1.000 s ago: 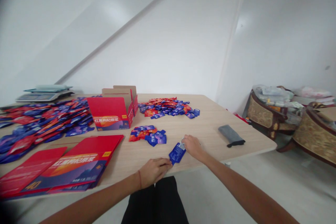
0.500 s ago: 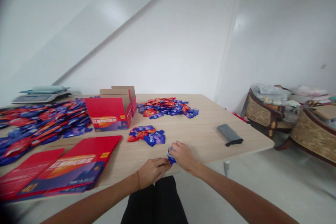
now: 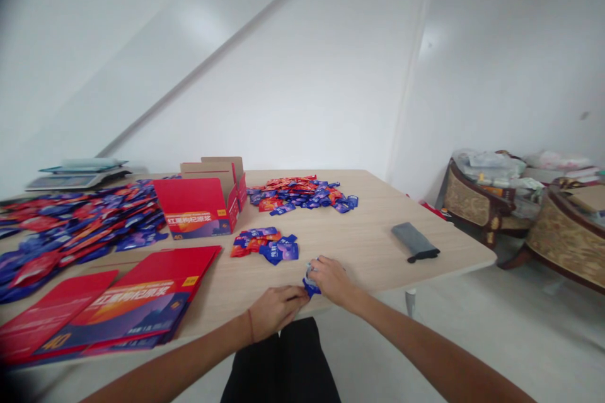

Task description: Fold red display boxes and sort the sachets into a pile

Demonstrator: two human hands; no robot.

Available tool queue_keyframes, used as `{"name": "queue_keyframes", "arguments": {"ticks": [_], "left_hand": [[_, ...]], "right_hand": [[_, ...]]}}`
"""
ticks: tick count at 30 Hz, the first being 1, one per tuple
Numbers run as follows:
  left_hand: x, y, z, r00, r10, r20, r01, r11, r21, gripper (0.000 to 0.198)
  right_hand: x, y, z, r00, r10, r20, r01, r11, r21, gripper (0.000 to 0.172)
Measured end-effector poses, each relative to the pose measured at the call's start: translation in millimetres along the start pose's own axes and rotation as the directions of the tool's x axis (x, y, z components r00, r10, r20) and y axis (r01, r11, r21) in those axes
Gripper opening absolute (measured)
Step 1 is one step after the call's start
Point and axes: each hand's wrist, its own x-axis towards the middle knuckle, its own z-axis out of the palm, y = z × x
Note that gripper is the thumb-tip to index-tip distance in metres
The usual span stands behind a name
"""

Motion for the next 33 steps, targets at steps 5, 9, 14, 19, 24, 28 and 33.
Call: {"name": "queue_keyframes", "arguments": {"ticks": [5,9,14,19,24,28,33], "left_hand": [[-3,-4,4.6,1.000,0.004,0.000,-0.004,1.000,-0.003,0.035],[-3,-5,5.7,1.000,0.005,0.005,-0.005,1.000,0.001,0.036],[-2,-3,4.0,1.000,0.009,-0.013,-0.009,1.000,0.014,0.034],[-2,-3,4.1,1.000,0.003,0.004,-0.003,0.999,0.032,0.034],[-2,-2,2.0,1.000,-0.007,0.018,0.006,1.000,0.028,0.033],[2,6,-5.4,0.999,-0.005,0.046,0.003,0.999,0.051,0.034],[10,21,-3.2,0.995,-0.046,0.083,0.025,0.970,0.241,0.022]], "right_hand": [[2,20,-5,0.996,0.076,0.048,-0.075,0.997,-0.022,0.021],[10,36,-9,0.984,0.145,0.099,-0.142,0.989,-0.035,0.023],[23,52,-11,0.948,0.280,0.148,-0.284,0.959,0.001,0.023],[23,77,-11,0.900,0.427,0.093,-0.430,0.903,0.014,0.026],[-1,105,-3,0.775,0.632,-0.001,-0.631,0.775,-0.037,0.031],[-30,115,19,0.744,0.667,-0.034,-0.668,0.744,-0.026,0.030],[-48,114,36,0.765,0.630,-0.129,-0.630,0.775,0.048,0.031]]}}
